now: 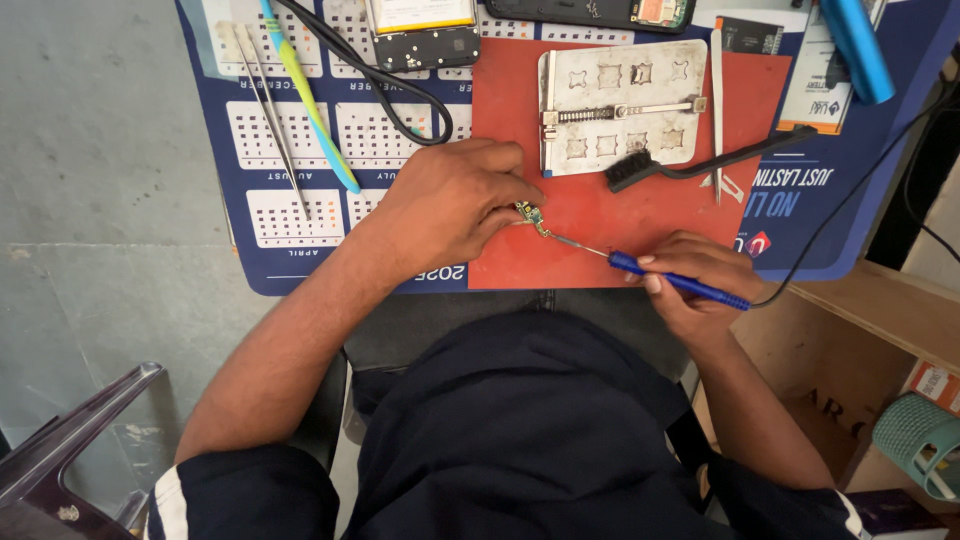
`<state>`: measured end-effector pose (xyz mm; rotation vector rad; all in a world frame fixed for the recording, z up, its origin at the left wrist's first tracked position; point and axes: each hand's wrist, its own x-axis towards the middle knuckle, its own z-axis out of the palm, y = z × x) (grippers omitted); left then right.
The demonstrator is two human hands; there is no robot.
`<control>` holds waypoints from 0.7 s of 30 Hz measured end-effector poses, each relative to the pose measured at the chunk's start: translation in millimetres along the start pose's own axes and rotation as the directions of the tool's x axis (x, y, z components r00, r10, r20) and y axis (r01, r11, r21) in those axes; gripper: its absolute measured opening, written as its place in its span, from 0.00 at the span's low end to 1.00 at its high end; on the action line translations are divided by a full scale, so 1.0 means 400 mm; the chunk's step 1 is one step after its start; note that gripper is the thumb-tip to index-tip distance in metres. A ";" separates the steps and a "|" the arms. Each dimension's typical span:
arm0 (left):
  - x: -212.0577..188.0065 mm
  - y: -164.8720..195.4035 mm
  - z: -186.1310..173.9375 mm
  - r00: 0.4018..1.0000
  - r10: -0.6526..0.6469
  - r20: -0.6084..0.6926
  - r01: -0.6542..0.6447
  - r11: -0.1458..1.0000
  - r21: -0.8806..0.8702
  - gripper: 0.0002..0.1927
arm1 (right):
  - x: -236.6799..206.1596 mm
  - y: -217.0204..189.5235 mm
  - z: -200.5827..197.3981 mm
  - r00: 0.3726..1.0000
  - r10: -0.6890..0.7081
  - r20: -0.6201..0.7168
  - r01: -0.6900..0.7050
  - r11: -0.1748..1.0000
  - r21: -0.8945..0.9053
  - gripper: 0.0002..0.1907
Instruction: The person is repairing a small electronic device, likely a mobile phone. They use a soldering iron to work on a small circuit board, then test the device using a handheld diagnostic tool. Finally, they apply tape to the device.
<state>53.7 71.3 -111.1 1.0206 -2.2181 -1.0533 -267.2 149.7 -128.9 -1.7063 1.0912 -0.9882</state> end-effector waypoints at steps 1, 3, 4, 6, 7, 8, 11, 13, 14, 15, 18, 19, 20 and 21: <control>0.000 0.000 -0.001 1.000 -0.003 0.000 0.003 1.000 -0.002 0.12 | -0.001 0.002 0.000 1.000 0.006 -0.005 -0.006 1.000 0.010 0.04; 0.001 0.004 -0.002 1.000 -0.002 -0.004 0.002 1.000 -0.017 0.12 | -0.003 0.003 -0.002 1.000 0.008 -0.024 -0.007 1.000 0.025 0.04; 0.003 0.006 -0.003 1.000 -0.001 -0.008 0.000 1.000 -0.023 0.12 | -0.004 0.003 -0.004 0.999 0.000 -0.037 0.001 1.000 0.030 0.04; 0.005 0.008 -0.005 1.000 0.004 -0.016 -0.004 1.000 -0.019 0.11 | -0.007 0.006 -0.002 0.996 0.010 -0.084 -0.006 0.999 0.048 0.05; 0.005 0.008 -0.005 1.000 0.006 -0.020 -0.006 1.000 -0.018 0.11 | -0.009 0.007 -0.001 0.993 0.027 -0.117 -0.020 0.998 0.060 0.05; 0.005 0.009 -0.005 1.000 0.005 -0.018 -0.005 1.000 -0.018 0.11 | -0.012 0.007 0.000 0.988 0.044 -0.150 -0.033 0.997 0.071 0.06; 0.005 0.010 -0.005 1.000 0.000 -0.014 0.000 1.000 -0.018 0.10 | -0.021 0.007 0.000 0.977 0.124 -0.174 -0.114 0.991 0.068 0.06; 0.005 0.009 -0.005 1.000 -0.002 -0.012 0.002 1.000 -0.015 0.10 | -0.028 0.009 0.002 0.967 0.163 -0.196 -0.149 0.985 0.085 0.06; 0.005 0.009 -0.004 1.000 0.000 -0.011 0.000 1.000 -0.012 0.10 | -0.031 0.011 0.002 0.961 0.182 -0.208 -0.166 0.982 0.093 0.06; 0.005 0.009 -0.004 1.000 0.000 -0.011 0.000 1.000 -0.009 0.10 | -0.035 0.014 0.003 0.952 0.196 -0.234 -0.180 0.980 0.087 0.06; 0.005 0.011 -0.005 1.000 -0.001 -0.009 0.001 1.000 -0.007 0.10 | -0.045 0.025 0.004 0.926 0.232 -0.297 -0.210 0.972 0.105 0.08; 0.004 0.011 -0.004 1.000 -0.003 -0.008 0.003 1.000 -0.009 0.10 | -0.047 0.031 0.004 0.920 0.243 -0.308 -0.211 0.968 0.134 0.09; 0.005 0.012 -0.005 1.000 -0.005 -0.007 0.005 1.000 -0.007 0.10 | -0.050 0.035 0.003 0.913 0.254 -0.319 -0.212 0.964 0.163 0.10; 0.005 0.013 -0.006 1.000 -0.008 -0.007 0.008 1.000 -0.006 0.10 | -0.053 0.039 0.001 0.914 0.253 -0.316 -0.215 0.965 0.151 0.10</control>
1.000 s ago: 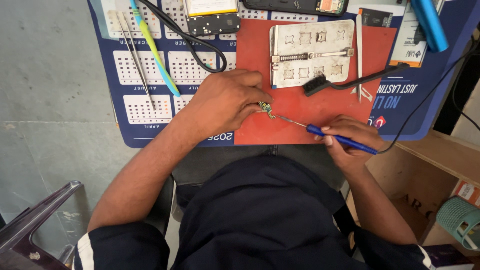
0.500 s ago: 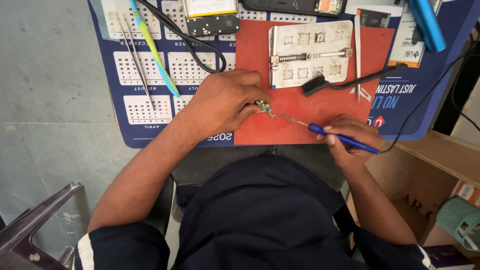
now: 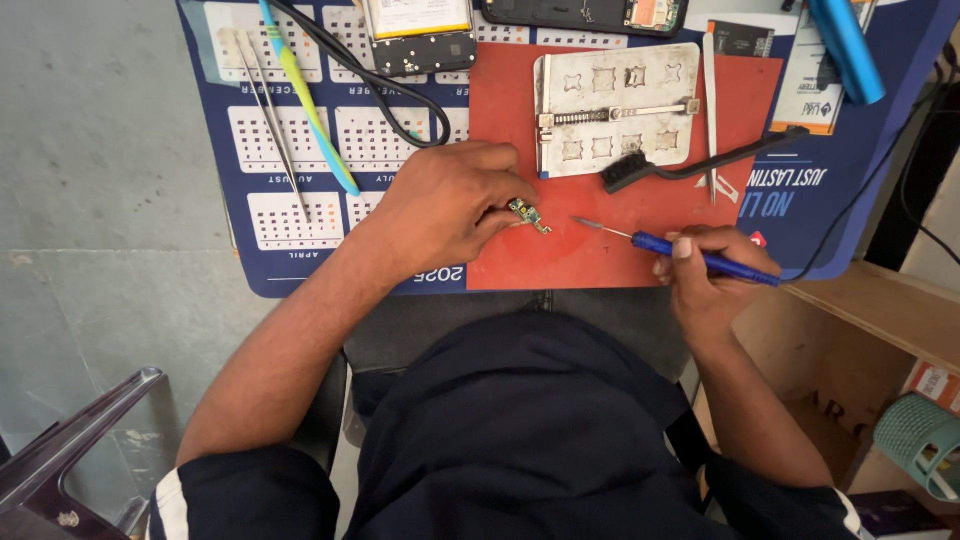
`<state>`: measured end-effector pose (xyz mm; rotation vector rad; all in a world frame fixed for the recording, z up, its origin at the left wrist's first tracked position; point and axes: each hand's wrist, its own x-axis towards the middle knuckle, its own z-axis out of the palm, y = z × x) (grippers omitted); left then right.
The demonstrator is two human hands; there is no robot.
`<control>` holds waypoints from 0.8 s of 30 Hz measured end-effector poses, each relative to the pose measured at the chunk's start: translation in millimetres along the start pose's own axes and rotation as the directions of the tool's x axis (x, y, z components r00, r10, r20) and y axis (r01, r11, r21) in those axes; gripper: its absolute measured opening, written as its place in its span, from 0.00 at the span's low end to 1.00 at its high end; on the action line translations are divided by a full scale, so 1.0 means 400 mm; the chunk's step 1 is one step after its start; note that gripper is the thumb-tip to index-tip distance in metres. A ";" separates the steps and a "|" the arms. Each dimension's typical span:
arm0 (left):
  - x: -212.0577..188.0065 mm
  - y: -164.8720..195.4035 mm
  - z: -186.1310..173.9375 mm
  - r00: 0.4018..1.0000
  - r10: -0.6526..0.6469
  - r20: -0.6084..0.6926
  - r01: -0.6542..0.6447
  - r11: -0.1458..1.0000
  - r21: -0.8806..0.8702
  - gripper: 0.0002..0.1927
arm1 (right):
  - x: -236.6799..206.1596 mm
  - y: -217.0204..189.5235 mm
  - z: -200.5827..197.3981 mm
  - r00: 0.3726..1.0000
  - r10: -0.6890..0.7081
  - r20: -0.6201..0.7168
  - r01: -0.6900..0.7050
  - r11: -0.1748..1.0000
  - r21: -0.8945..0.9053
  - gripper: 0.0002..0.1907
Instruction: The person is repairing a small electronic device, likely a mobile phone. They use a soldering iron to work on a small circuit board, then test the device using a handheld diagnostic tool. Finally, they apply tape to the device.
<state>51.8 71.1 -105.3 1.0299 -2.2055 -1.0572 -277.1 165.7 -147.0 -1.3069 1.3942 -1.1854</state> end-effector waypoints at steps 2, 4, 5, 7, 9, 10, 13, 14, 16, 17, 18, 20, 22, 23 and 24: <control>0.001 0.001 -0.002 1.000 0.003 -0.005 -0.003 1.000 -0.003 0.10 | -0.001 0.005 -0.005 1.000 -0.002 0.005 0.002 1.000 -0.025 0.11; 0.001 0.001 -0.004 1.000 0.015 -0.014 -0.015 1.000 -0.013 0.10 | 0.000 0.009 -0.008 1.000 -0.007 -0.009 0.007 0.999 0.042 0.09; 0.000 0.001 -0.006 1.000 0.004 -0.008 -0.004 0.999 -0.039 0.10 | 0.002 0.009 -0.008 1.000 -0.009 -0.016 0.010 0.997 0.076 0.08; -0.003 0.000 -0.007 1.000 -0.018 0.003 0.018 0.996 -0.089 0.11 | 0.006 0.009 -0.008 1.000 -0.004 -0.030 0.009 0.988 0.153 0.06; -0.004 -0.004 -0.004 1.000 0.018 -0.023 -0.020 0.996 -0.090 0.10 | 0.011 0.008 -0.005 1.000 -0.009 -0.028 0.015 0.974 0.224 0.05; -0.004 -0.005 0.000 0.999 0.036 -0.036 -0.039 0.995 -0.092 0.10 | 0.014 0.006 -0.005 1.000 -0.017 -0.018 0.021 0.966 0.257 0.06; -0.006 -0.009 0.013 0.997 0.051 -0.050 -0.055 0.996 -0.070 0.08 | 0.020 0.002 -0.004 0.996 -0.082 0.023 0.073 0.962 0.262 0.07; -0.008 -0.010 0.016 0.997 0.059 -0.055 -0.062 0.996 -0.058 0.08 | 0.022 0.001 -0.003 0.993 -0.108 0.039 0.095 0.964 0.248 0.07; -0.011 -0.009 0.025 0.995 0.074 -0.063 -0.077 0.996 -0.034 0.07 | 0.025 -0.002 -0.003 0.991 -0.120 0.056 0.108 0.977 0.184 0.05; -0.013 -0.010 0.027 0.992 0.099 -0.077 -0.099 0.995 -0.004 0.06 | 0.026 -0.004 -0.004 0.990 -0.126 0.064 0.115 0.982 0.152 0.05; -0.014 -0.011 0.028 0.988 0.125 -0.089 -0.123 0.992 0.027 0.05 | 0.027 -0.007 -0.004 0.986 -0.142 0.083 0.134 0.986 0.097 0.06; -0.017 -0.013 0.026 0.980 0.180 -0.089 -0.172 0.981 0.087 0.04 | 0.029 -0.014 -0.007 0.978 -0.168 0.123 0.171 0.985 -0.014 0.07; -0.018 -0.016 0.019 0.969 0.239 -0.063 -0.228 0.963 0.145 0.04 | 0.030 -0.022 -0.009 0.975 -0.166 0.146 0.175 0.983 -0.048 0.07; -0.016 -0.016 0.018 0.968 0.241 -0.071 -0.229 0.962 0.146 0.05 | 0.030 -0.026 -0.010 0.974 -0.164 0.159 0.177 0.982 -0.066 0.08; -0.015 -0.015 0.017 0.967 0.242 -0.079 -0.229 0.962 0.148 0.05 | 0.031 -0.029 -0.010 0.973 -0.162 0.163 0.175 0.983 -0.065 0.08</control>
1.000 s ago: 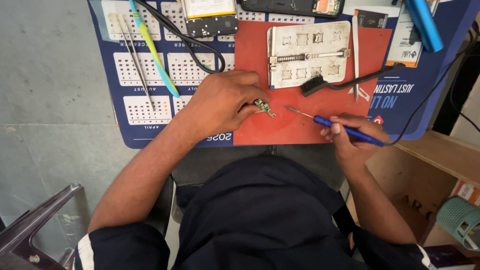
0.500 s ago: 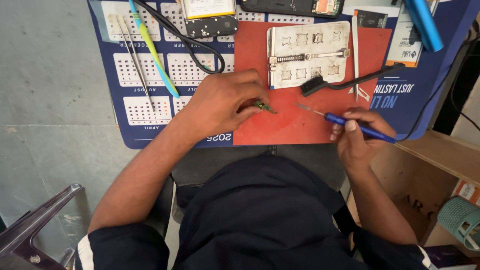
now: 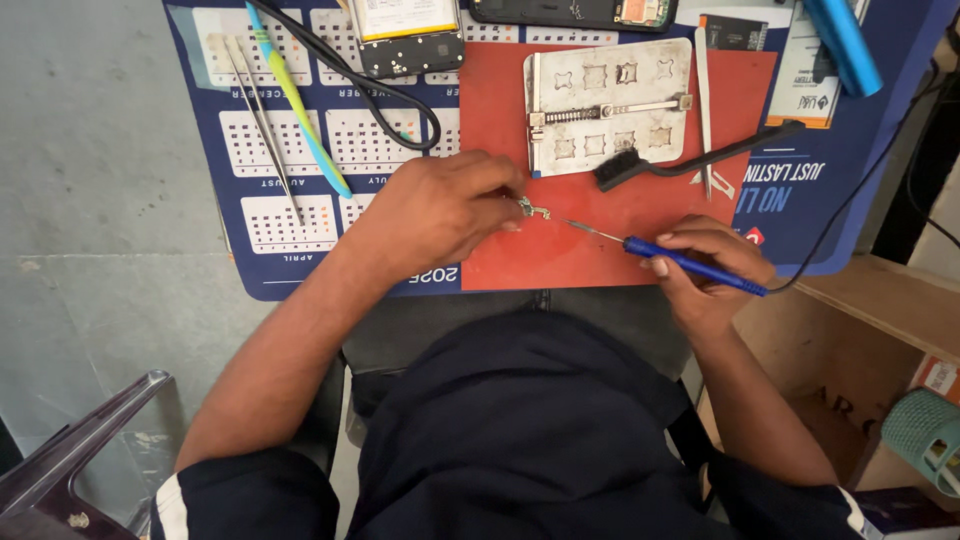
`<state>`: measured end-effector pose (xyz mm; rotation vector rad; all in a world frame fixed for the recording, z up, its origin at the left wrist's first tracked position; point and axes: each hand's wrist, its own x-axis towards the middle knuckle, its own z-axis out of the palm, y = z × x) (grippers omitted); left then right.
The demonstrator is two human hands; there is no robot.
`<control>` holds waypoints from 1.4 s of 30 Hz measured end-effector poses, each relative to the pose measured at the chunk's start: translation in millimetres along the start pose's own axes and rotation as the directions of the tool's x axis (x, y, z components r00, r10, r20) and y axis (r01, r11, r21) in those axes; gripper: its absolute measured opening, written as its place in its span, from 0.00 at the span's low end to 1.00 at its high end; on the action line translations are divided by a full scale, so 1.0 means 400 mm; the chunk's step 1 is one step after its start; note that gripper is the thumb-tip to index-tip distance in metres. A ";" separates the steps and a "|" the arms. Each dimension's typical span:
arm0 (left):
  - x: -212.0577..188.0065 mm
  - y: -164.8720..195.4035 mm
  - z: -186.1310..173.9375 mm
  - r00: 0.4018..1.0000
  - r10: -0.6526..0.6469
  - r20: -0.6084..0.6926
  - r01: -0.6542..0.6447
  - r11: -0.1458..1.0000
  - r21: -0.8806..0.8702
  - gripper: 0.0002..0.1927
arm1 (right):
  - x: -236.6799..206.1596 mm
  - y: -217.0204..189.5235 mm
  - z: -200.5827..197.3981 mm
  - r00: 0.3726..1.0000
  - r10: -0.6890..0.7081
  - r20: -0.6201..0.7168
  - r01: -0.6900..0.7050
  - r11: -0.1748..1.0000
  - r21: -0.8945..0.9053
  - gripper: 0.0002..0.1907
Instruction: The person is repairing a small electronic device, likely a mobile phone. They use a soldering iron to work on a small circuit board, then test the device using a handheld diagnostic tool. Finally, they apply tape to the device.
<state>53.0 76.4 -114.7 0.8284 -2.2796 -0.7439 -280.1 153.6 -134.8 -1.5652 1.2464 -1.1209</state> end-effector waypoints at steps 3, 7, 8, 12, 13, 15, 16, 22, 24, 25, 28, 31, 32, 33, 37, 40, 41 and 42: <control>0.002 0.002 -0.005 0.999 -0.048 0.000 0.048 0.999 -0.015 0.10 | 0.002 -0.003 -0.002 1.000 -0.004 0.013 0.004 1.000 -0.019 0.08; 0.005 0.006 -0.007 0.993 -0.113 0.016 0.113 0.994 0.000 0.13 | 0.002 0.001 -0.004 1.000 -0.014 0.021 0.016 0.997 -0.072 0.08; 0.005 0.006 -0.007 0.993 -0.115 0.017 0.115 0.993 -0.011 0.13 | 0.001 0.003 -0.005 1.000 -0.010 0.022 0.012 0.997 -0.076 0.08; 0.011 0.007 -0.002 0.989 -0.150 0.015 0.150 0.988 -0.033 0.11 | -0.004 0.005 -0.006 1.000 -0.011 0.014 0.012 0.995 -0.096 0.10; 0.013 0.009 0.000 0.986 -0.164 0.014 0.164 0.986 -0.033 0.10 | -0.005 0.004 -0.005 1.000 -0.010 0.016 0.011 0.995 -0.095 0.10; 0.015 0.014 0.002 0.978 -0.208 0.015 0.209 0.976 -0.069 0.09 | -0.006 0.001 -0.003 1.000 0.009 0.021 -0.008 0.999 -0.051 0.10; 0.016 0.018 0.002 0.973 -0.230 0.016 0.231 0.969 -0.086 0.09 | -0.006 -0.001 -0.001 0.999 0.026 0.025 -0.026 1.000 -0.008 0.10; 0.019 0.035 0.001 0.952 -0.305 0.010 0.305 0.949 -0.078 0.11 | 0.000 -0.009 0.005 0.999 0.019 0.032 -0.019 1.000 0.016 0.09; 0.022 0.036 0.003 0.949 -0.316 0.013 0.315 0.945 -0.086 0.11 | 0.002 -0.009 0.002 0.999 -0.002 0.040 0.002 1.000 -0.003 0.09; 0.024 0.036 0.005 0.947 -0.321 0.013 0.321 0.943 -0.089 0.11 | 0.003 -0.008 0.001 0.999 -0.015 0.045 0.016 1.000 -0.016 0.09; 0.025 0.040 0.010 0.941 -0.339 -0.011 0.338 0.939 -0.070 0.09 | 0.003 -0.004 -0.002 0.998 -0.031 0.047 0.033 0.998 -0.046 0.09; 0.019 0.046 0.013 0.960 -0.278 -0.020 0.276 0.960 -0.054 0.08 | -0.002 0.001 -0.004 0.999 -0.036 0.039 0.039 0.996 -0.076 0.09; 0.017 0.046 0.014 0.965 -0.262 -0.022 0.261 0.964 -0.060 0.08 | -0.004 0.002 -0.004 0.999 -0.034 0.034 0.037 0.995 -0.088 0.09; 0.016 0.045 0.014 0.969 -0.247 -0.024 0.245 0.967 -0.066 0.09 | -0.006 0.003 -0.004 0.999 -0.025 0.037 0.028 0.996 -0.083 0.09; 0.015 0.031 0.015 0.987 -0.160 -0.024 0.158 0.985 -0.066 0.10 | -0.008 0.002 -0.001 0.996 -0.055 0.064 0.062 0.992 -0.110 0.08; 0.013 0.020 0.016 0.988 -0.153 -0.003 0.152 0.985 -0.085 0.09 | -0.006 -0.003 0.003 0.994 -0.077 0.081 0.088 0.985 -0.149 0.07; 0.012 0.019 0.018 0.987 -0.161 -0.002 0.160 0.983 -0.088 0.08 | -0.005 -0.005 0.005 0.993 -0.078 0.084 0.091 0.983 -0.159 0.07; 0.012 0.019 0.019 0.986 -0.169 -0.002 0.168 0.982 -0.091 0.08 | -0.003 -0.008 0.006 0.993 -0.070 0.092 0.083 0.986 -0.144 0.07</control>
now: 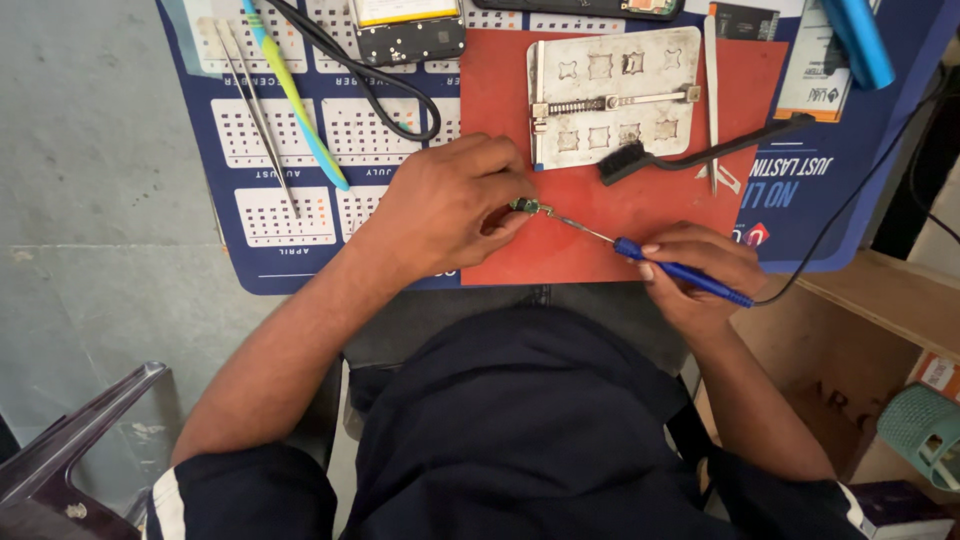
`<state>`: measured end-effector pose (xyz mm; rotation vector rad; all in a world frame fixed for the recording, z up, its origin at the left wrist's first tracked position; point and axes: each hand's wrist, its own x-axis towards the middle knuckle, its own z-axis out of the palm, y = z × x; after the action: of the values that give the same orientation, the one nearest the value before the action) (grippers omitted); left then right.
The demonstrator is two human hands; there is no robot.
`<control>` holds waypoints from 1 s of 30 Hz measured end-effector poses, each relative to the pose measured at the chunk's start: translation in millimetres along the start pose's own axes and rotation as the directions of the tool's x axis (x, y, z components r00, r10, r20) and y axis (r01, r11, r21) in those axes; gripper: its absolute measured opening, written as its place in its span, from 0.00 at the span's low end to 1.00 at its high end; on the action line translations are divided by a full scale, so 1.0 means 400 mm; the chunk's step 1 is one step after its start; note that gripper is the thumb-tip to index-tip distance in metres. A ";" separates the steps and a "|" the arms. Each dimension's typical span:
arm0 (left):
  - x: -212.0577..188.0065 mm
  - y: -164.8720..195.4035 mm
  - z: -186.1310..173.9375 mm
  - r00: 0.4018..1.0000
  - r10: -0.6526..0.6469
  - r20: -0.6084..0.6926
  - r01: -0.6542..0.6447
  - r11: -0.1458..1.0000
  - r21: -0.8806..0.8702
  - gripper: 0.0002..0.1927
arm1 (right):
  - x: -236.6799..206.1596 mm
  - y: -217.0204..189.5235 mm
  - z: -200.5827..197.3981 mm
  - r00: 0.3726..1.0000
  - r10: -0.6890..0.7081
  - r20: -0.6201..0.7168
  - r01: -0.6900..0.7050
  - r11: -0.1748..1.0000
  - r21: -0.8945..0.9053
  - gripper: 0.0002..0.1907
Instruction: The person is repairing a small electronic device, likely a mobile phone. They use a soldering iron to work on a small circuit board, then test the device using a handheld diagnostic tool. Finally, they apply tape to the device.
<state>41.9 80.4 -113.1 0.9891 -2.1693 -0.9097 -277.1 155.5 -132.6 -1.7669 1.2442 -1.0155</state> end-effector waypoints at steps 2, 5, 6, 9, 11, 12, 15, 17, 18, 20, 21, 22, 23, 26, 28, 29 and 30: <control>-0.001 0.000 0.001 1.000 -0.002 -0.005 0.002 1.000 0.001 0.08 | 0.004 -0.004 0.002 1.000 0.013 0.015 -0.013 0.999 0.030 0.06; 0.001 -0.002 0.003 1.000 0.007 -0.013 -0.007 1.000 0.008 0.08 | 0.009 -0.006 0.005 1.000 -0.013 0.025 0.013 1.000 0.008 0.07; 0.002 -0.003 0.003 1.000 0.005 -0.012 -0.005 1.000 0.011 0.08 | 0.011 -0.006 0.006 1.000 -0.012 0.021 0.012 1.000 0.007 0.07; 0.002 -0.004 0.002 1.000 0.016 -0.018 -0.016 1.000 0.009 0.09 | 0.012 -0.007 0.008 1.000 -0.014 0.016 0.014 1.000 0.000 0.08; 0.002 -0.004 0.002 1.000 0.014 -0.016 -0.014 1.000 0.005 0.08 | 0.013 -0.008 0.009 1.000 -0.020 0.020 0.020 1.000 -0.015 0.08; 0.001 -0.003 0.003 1.000 0.005 -0.011 -0.005 1.000 0.006 0.08 | 0.013 -0.008 0.009 0.999 -0.024 0.024 0.024 1.000 0.009 0.07; 0.000 -0.004 0.002 1.000 0.009 -0.009 -0.009 1.000 0.012 0.08 | 0.015 -0.010 0.010 0.999 -0.031 0.033 0.029 0.999 0.041 0.07; 0.000 -0.004 0.002 1.000 0.014 -0.010 -0.014 1.000 0.012 0.08 | 0.016 -0.013 0.010 0.999 -0.030 0.032 0.030 1.000 0.006 0.07; 0.000 -0.004 0.002 1.000 0.010 -0.008 -0.010 1.000 0.012 0.08 | 0.016 -0.014 0.010 0.999 -0.026 0.032 0.026 0.999 0.020 0.07; 0.000 -0.003 0.001 1.000 0.004 -0.006 -0.004 1.000 0.011 0.08 | 0.015 -0.017 0.010 0.999 -0.019 0.033 0.018 0.999 0.048 0.07; 0.000 -0.003 0.001 1.000 0.003 -0.005 -0.003 1.000 0.010 0.08 | 0.014 -0.018 0.010 0.999 -0.013 0.031 0.012 0.999 0.040 0.07; 0.000 -0.002 0.001 1.000 0.003 -0.003 -0.003 1.000 0.009 0.08 | 0.013 -0.019 0.011 1.000 -0.007 0.029 0.006 0.999 0.031 0.07; 0.000 -0.002 0.000 1.000 0.004 -0.003 -0.004 1.000 0.008 0.08 | 0.012 -0.020 0.011 1.000 -0.001 0.027 0.001 1.000 0.023 0.07; 0.000 -0.002 -0.001 1.000 0.003 -0.002 -0.003 1.000 0.009 0.08 | 0.012 -0.019 0.011 1.000 0.020 0.022 -0.020 1.000 0.017 0.07; 0.001 -0.002 -0.001 1.000 0.000 0.001 0.000 1.000 0.010 0.08 | 0.014 -0.019 0.010 1.000 0.003 0.030 -0.004 1.000 0.025 0.07; 0.001 -0.001 -0.001 1.000 -0.001 0.000 0.001 1.000 0.008 0.08 | 0.014 -0.018 0.010 0.999 -0.005 0.034 0.004 1.000 0.030 0.07; 0.001 -0.001 -0.001 1.000 -0.002 0.000 0.002 1.000 0.006 0.08 | 0.015 -0.018 0.010 0.999 -0.006 0.033 0.005 0.999 0.034 0.07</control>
<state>42.1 79.6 -113.1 0.9940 -2.1725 -0.9043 -269.5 152.2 -126.8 -1.7555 1.1958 -1.0004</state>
